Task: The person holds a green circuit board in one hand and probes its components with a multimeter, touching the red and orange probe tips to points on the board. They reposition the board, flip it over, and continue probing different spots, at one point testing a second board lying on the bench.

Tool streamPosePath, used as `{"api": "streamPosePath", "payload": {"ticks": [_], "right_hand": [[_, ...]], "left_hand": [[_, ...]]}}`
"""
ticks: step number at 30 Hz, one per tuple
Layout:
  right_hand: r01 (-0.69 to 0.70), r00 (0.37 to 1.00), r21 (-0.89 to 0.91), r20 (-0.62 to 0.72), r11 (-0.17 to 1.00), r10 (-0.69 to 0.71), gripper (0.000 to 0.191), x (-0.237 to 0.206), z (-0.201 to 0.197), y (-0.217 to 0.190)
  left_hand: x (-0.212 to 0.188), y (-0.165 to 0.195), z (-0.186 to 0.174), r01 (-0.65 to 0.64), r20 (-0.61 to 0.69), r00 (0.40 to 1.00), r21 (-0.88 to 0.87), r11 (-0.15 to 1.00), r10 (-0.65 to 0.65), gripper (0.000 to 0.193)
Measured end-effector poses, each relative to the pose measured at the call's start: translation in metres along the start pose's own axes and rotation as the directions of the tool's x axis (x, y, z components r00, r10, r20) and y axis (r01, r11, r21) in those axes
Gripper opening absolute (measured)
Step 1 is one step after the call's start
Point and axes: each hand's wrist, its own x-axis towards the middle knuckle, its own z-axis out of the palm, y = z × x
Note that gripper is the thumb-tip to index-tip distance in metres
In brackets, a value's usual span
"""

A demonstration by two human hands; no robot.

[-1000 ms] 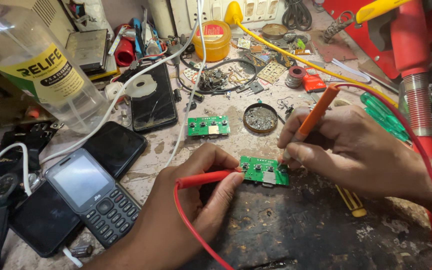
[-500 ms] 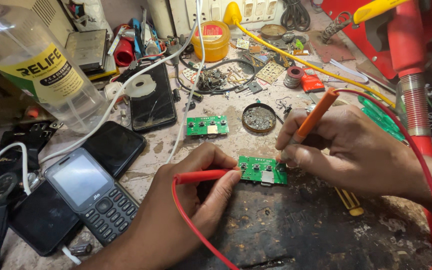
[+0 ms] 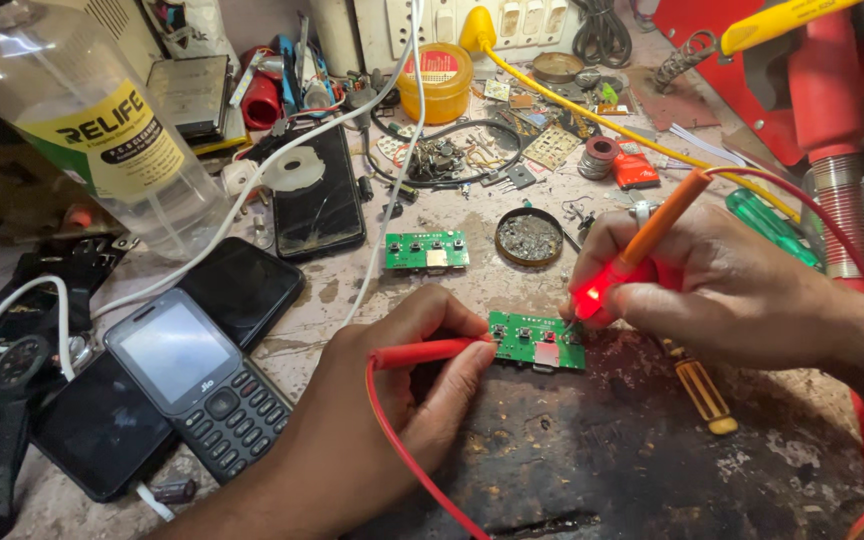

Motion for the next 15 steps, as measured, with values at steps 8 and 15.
{"api": "streamPosePath", "payload": {"ticks": [8,15], "right_hand": [[-0.096,0.993,0.225,0.088,0.970,0.078,0.015,0.0037,-0.0027,0.0092],[-0.162,0.986,0.397,0.108,0.903,0.129,0.020,0.0083,-0.0030,0.0095]], "left_hand": [[-0.0001,-0.0022,0.0003,-0.002,-0.003,1.000,0.002,1.000,0.002,0.016],[-0.0005,-0.0020,0.0007,-0.019,-0.002,1.000,0.001,1.000,0.019,0.016]]}}
